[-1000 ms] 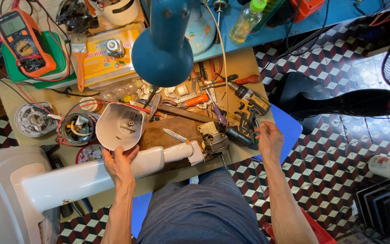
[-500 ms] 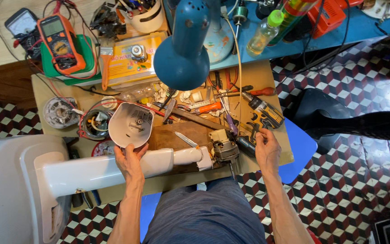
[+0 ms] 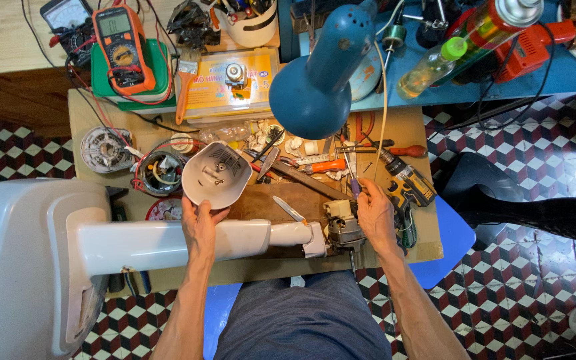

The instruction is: The person disassembles a green plastic fan housing, then attaches a fan motor to a white pedestal base. They use a screwdriver and a cordless drill to secure the motor and connect wires, then place a fan guard over the assembly.

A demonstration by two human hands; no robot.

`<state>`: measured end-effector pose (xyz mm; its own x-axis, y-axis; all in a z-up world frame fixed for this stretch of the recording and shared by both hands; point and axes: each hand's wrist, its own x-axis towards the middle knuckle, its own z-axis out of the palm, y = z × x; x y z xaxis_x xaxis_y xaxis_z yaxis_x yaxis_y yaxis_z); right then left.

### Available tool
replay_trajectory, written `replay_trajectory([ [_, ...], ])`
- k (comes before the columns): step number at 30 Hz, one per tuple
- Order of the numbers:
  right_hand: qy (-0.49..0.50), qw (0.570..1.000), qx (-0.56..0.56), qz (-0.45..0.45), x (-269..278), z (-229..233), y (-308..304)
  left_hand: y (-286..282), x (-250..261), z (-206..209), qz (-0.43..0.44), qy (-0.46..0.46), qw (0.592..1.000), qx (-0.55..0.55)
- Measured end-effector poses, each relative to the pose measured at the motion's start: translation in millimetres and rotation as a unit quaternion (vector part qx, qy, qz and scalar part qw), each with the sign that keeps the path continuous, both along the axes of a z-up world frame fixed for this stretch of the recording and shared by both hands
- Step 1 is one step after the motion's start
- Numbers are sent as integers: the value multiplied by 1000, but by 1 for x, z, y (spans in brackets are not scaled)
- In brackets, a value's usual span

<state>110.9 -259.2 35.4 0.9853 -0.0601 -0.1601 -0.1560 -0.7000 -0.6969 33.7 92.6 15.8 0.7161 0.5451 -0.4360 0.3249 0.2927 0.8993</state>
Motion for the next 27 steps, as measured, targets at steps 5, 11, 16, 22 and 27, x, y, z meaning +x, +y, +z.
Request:
replay_trajectory([
  [5, 157, 987, 22, -18, 13, 16, 24, 14, 15, -9, -12, 3, 1000, 0],
  [11, 19, 983, 27, 182, 6, -13, 63, 13, 14, -11, 5, -7, 1000, 6],
  [16, 103, 964, -46, 242, 7, -52, 102, 17, -3, -10, 33, -32, 999, -10],
  [22, 185, 912, -204, 303, 15, -85, 134, 7, -12, -11, 67, -39, 997, 28],
  [27, 160, 913, -200, 317, 15, -99, 132, -12, -13, -23, 50, 46, 998, -1],
])
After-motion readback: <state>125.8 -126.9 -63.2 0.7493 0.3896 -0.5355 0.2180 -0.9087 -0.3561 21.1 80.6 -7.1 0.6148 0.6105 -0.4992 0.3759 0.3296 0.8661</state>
